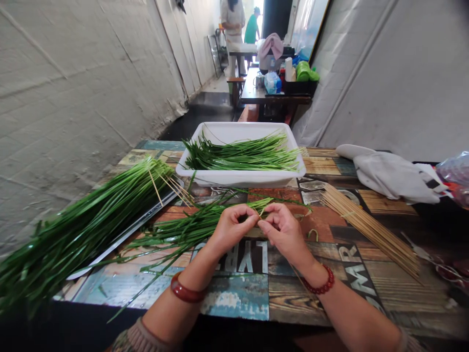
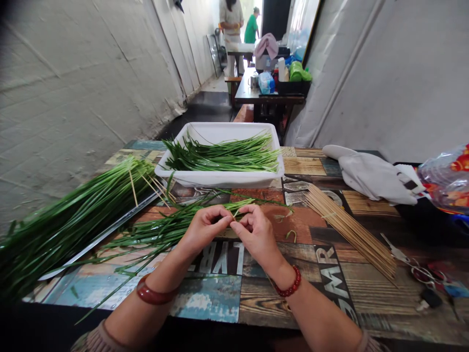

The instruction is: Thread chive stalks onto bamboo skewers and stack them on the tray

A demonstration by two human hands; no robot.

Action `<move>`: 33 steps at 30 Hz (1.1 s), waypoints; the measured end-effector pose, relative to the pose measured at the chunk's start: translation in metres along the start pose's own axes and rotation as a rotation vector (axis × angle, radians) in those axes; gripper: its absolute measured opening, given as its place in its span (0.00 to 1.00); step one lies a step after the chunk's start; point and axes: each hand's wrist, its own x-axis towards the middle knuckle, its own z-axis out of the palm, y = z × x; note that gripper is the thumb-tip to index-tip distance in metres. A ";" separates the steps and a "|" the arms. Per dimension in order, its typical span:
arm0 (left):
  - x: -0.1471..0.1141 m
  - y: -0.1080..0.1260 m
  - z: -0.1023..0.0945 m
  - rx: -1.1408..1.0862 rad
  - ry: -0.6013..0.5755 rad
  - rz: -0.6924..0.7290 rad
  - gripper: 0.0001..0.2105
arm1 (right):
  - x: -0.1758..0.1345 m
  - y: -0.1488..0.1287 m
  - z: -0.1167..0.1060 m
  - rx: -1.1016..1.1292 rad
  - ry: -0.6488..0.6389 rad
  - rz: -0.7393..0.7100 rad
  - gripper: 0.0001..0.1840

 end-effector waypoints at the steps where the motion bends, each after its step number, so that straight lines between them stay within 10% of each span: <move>1: 0.000 0.000 -0.001 0.044 0.003 0.033 0.08 | 0.000 -0.001 -0.001 0.004 -0.009 -0.006 0.18; 12: 0.009 -0.020 -0.017 0.428 0.234 0.297 0.08 | 0.006 -0.003 -0.016 -0.100 -0.117 0.063 0.06; 23: 0.014 -0.020 -0.014 0.730 -0.239 0.314 0.06 | -0.007 -0.022 -0.011 -0.330 -0.181 -0.209 0.02; 33: 0.013 -0.023 -0.005 0.799 -0.151 0.373 0.05 | -0.006 -0.012 -0.009 -0.433 -0.117 -0.196 0.04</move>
